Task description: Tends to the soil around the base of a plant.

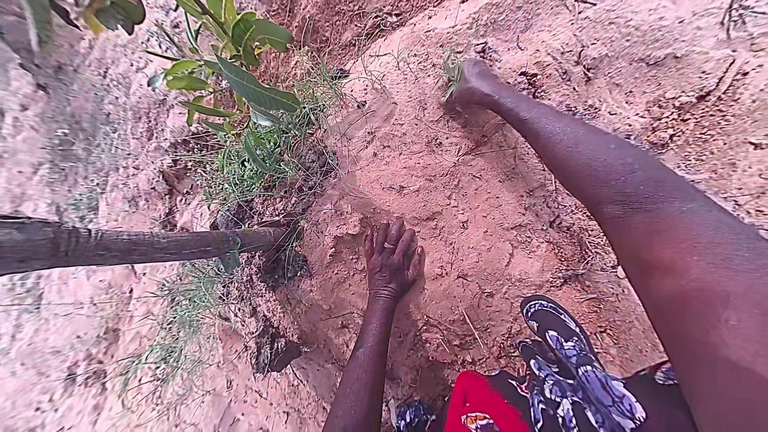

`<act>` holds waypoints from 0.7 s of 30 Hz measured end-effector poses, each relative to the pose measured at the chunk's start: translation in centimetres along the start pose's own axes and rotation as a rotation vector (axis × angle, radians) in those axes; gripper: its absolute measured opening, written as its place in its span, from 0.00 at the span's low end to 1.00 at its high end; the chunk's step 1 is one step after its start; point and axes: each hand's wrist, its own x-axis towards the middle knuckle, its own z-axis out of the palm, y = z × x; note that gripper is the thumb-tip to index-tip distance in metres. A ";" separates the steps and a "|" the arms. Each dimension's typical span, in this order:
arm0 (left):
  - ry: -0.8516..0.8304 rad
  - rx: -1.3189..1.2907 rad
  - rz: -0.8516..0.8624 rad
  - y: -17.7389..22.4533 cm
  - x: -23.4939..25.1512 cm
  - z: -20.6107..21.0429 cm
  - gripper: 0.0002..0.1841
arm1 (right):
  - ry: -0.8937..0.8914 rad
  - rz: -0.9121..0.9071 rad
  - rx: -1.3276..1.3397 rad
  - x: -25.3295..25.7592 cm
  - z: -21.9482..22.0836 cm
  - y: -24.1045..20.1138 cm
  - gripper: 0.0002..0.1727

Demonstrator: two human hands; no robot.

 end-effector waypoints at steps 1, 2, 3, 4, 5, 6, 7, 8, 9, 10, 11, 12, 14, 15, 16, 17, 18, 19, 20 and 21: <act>-0.003 -0.001 -0.004 0.0 0.0 0.0 0.26 | -0.004 0.010 -0.047 -0.2 0.5 -0.2 0.36; -0.012 -0.006 -0.008 0.1 0.0 0.0 0.26 | 0.005 0.017 -0.076 -0.4 0.9 -0.3 0.37; -0.021 -0.012 -0.013 0.1 0.1 -0.1 0.26 | 0.016 0.013 -0.099 -0.5 1.2 -0.4 0.36; -0.026 -0.017 -0.018 0.2 0.1 -0.3 0.25 | 0.030 -0.001 -0.119 -0.5 1.6 -0.5 0.34; -0.026 -0.020 -0.020 0.1 0.1 -0.3 0.25 | 0.024 -0.014 -0.138 -0.4 1.9 -0.5 0.33; -0.024 -0.024 -0.020 0.2 0.2 -0.4 0.25 | 0.013 -0.027 -0.145 -0.5 2.1 -0.6 0.34; -0.024 -0.028 -0.023 0.2 0.2 -0.4 0.25 | 0.009 -0.049 -0.143 -0.4 2.4 -0.5 0.33; -0.024 -0.030 -0.026 0.2 0.2 -0.3 0.25 | 0.009 -0.072 -0.151 -0.3 2.7 -0.2 0.32; -0.023 -0.029 -0.027 0.2 0.2 -0.2 0.25 | -0.004 -0.082 -0.171 -0.3 2.7 -0.1 0.31; -0.028 -0.030 -0.030 0.2 0.1 -0.2 0.24 | -0.030 -0.081 -0.199 -0.5 2.6 -0.2 0.30; -0.037 -0.031 -0.033 0.1 0.1 -0.2 0.24 | -0.057 -0.079 -0.233 -0.7 2.4 -0.3 0.30; -0.045 -0.026 -0.032 0.1 0.1 -0.3 0.24 | -0.078 -0.074 -0.273 -0.7 2.2 -0.6 0.29; -0.048 -0.022 -0.033 0.1 0.0 -0.2 0.24 | -0.093 -0.081 -0.360 -0.4 1.8 -1.1 0.27; -0.045 -0.018 -0.032 0.1 0.0 -0.1 0.24 | -0.107 -0.072 -0.395 -0.3 1.7 -1.4 0.27; -0.046 -0.017 -0.033 0.1 0.0 0.0 0.24 | -0.124 -0.061 -0.415 -0.4 1.5 -1.9 0.27; -0.054 -0.018 -0.036 0.1 0.0 -0.1 0.24 | -0.135 -0.064 -0.421 -0.5 1.4 -2.2 0.26; -0.061 -0.018 -0.037 0.2 0.0 -0.2 0.24 | -0.140 -0.072 -0.410 -0.6 1.2 -2.3 0.23; -0.066 -0.015 -0.037 0.2 0.0 -0.2 0.24 | -0.145 -0.080 -0.388 -0.9 0.8 -2.3 0.20; -0.069 -0.014 -0.036 0.2 0.0 -0.2 0.24 | -0.139 -0.103 -0.351 -0.7 0.6 -1.9 0.18; -0.068 -0.015 -0.034 0.1 0.0 -0.2 0.23 | -0.143 -0.122 -0.313 -0.6 0.4 -1.5 0.16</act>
